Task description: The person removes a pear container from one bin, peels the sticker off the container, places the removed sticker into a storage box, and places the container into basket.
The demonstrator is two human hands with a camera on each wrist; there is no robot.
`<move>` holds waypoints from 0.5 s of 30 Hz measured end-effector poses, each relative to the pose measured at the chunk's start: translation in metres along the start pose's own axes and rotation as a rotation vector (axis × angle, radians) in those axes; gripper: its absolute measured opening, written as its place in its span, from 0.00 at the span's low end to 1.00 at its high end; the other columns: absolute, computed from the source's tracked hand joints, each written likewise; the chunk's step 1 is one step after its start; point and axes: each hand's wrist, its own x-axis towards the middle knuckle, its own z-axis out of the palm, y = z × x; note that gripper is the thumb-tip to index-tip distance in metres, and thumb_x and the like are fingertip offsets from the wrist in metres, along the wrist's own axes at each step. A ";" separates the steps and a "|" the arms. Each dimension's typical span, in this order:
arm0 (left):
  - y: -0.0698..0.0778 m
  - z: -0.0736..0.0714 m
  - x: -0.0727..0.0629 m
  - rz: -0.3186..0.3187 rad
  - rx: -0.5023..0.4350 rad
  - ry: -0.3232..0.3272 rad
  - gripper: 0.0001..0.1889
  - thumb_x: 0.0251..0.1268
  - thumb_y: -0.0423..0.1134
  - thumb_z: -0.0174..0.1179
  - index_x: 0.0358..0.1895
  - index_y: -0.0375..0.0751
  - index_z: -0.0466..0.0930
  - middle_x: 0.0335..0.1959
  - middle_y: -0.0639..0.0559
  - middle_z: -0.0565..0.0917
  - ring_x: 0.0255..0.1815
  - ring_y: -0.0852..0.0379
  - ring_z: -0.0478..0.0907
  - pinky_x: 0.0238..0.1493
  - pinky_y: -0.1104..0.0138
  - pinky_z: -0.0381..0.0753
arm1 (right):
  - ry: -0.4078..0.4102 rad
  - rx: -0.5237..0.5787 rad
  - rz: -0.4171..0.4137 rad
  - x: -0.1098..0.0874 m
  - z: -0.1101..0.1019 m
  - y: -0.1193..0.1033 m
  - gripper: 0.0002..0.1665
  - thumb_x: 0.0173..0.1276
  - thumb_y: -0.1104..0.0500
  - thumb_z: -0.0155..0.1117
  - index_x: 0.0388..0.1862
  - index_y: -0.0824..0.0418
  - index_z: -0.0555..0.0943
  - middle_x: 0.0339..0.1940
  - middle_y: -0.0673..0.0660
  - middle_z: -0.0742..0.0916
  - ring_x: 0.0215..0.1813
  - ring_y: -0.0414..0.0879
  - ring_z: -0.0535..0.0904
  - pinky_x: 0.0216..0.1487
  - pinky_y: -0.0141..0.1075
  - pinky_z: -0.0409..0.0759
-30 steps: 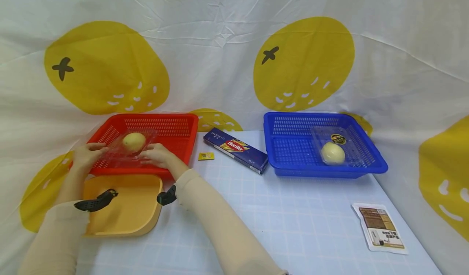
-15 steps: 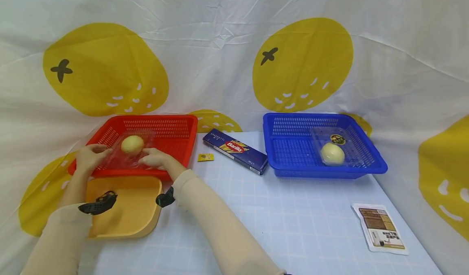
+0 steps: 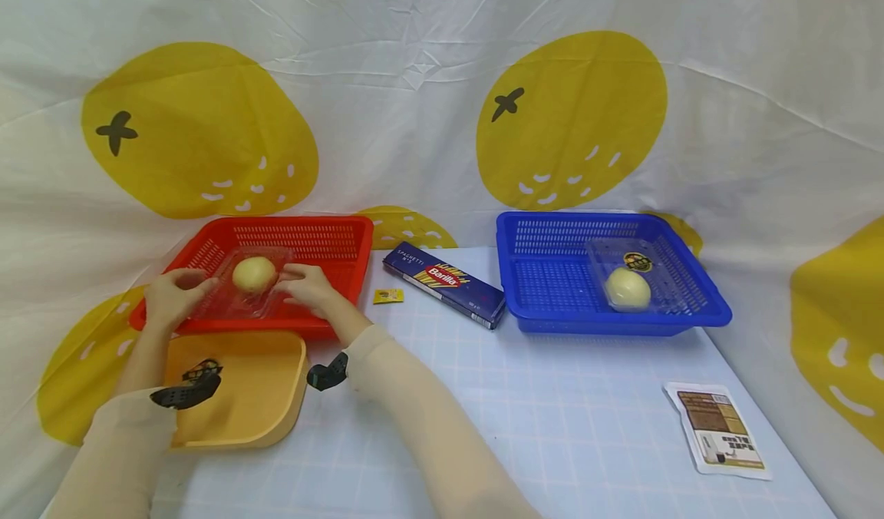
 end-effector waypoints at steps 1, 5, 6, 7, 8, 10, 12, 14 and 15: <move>0.001 0.000 -0.001 -0.011 -0.018 0.023 0.24 0.63 0.44 0.58 0.49 0.22 0.76 0.46 0.28 0.78 0.47 0.38 0.71 0.53 0.54 0.66 | -0.001 0.017 -0.013 -0.002 -0.002 -0.001 0.30 0.67 0.71 0.55 0.68 0.68 0.65 0.63 0.66 0.75 0.59 0.54 0.76 0.57 0.47 0.74; 0.004 0.003 -0.005 -0.061 -0.170 0.141 0.20 0.60 0.42 0.62 0.46 0.26 0.79 0.34 0.53 0.82 0.38 0.60 0.74 0.41 0.75 0.69 | -0.015 0.032 -0.062 -0.011 -0.013 -0.007 0.28 0.67 0.71 0.55 0.66 0.69 0.67 0.62 0.68 0.75 0.58 0.55 0.77 0.57 0.46 0.74; 0.006 0.003 -0.006 -0.067 -0.216 0.168 0.17 0.59 0.41 0.63 0.44 0.28 0.80 0.31 0.60 0.80 0.35 0.65 0.73 0.38 0.79 0.68 | -0.022 0.016 -0.077 -0.014 -0.016 -0.009 0.28 0.67 0.71 0.56 0.66 0.68 0.67 0.62 0.67 0.75 0.57 0.55 0.77 0.56 0.45 0.75; 0.007 0.004 -0.007 -0.064 -0.268 0.192 0.14 0.58 0.39 0.64 0.42 0.31 0.81 0.29 0.66 0.79 0.33 0.69 0.72 0.36 0.82 0.68 | -0.027 -0.006 -0.091 -0.018 -0.020 -0.011 0.28 0.66 0.71 0.56 0.66 0.68 0.68 0.62 0.67 0.76 0.57 0.55 0.78 0.55 0.44 0.75; 0.009 0.004 -0.008 -0.059 -0.319 0.211 0.10 0.57 0.37 0.65 0.39 0.35 0.82 0.27 0.70 0.77 0.32 0.73 0.72 0.35 0.83 0.69 | -0.036 -0.029 -0.107 -0.021 -0.024 -0.013 0.28 0.66 0.70 0.57 0.66 0.68 0.68 0.62 0.67 0.76 0.56 0.55 0.78 0.55 0.43 0.76; 0.014 0.004 -0.012 -0.039 -0.407 0.230 0.05 0.55 0.33 0.66 0.35 0.44 0.82 0.26 0.72 0.78 0.30 0.74 0.73 0.33 0.84 0.70 | -0.056 -0.084 -0.144 -0.029 -0.033 -0.018 0.29 0.66 0.70 0.58 0.66 0.67 0.67 0.61 0.66 0.77 0.56 0.54 0.79 0.53 0.41 0.78; 0.023 0.003 -0.017 -0.029 -0.473 0.222 0.08 0.53 0.30 0.66 0.33 0.50 0.81 0.25 0.71 0.80 0.29 0.73 0.75 0.31 0.84 0.71 | -0.075 -0.130 -0.175 -0.038 -0.043 -0.022 0.29 0.67 0.68 0.58 0.67 0.67 0.67 0.60 0.65 0.78 0.56 0.54 0.79 0.51 0.39 0.79; 0.034 0.002 -0.024 -0.015 -0.515 0.205 0.09 0.53 0.29 0.65 0.33 0.49 0.82 0.25 0.69 0.81 0.29 0.72 0.75 0.30 0.84 0.72 | -0.099 -0.148 -0.200 -0.046 -0.053 -0.025 0.29 0.67 0.67 0.57 0.67 0.66 0.67 0.61 0.66 0.77 0.57 0.55 0.78 0.51 0.39 0.79; 0.040 0.002 -0.027 -0.008 -0.534 0.191 0.09 0.53 0.28 0.65 0.33 0.47 0.83 0.25 0.68 0.81 0.29 0.71 0.76 0.30 0.83 0.73 | -0.108 -0.158 -0.208 -0.051 -0.058 -0.026 0.28 0.68 0.67 0.57 0.67 0.66 0.67 0.61 0.66 0.77 0.57 0.55 0.78 0.51 0.39 0.78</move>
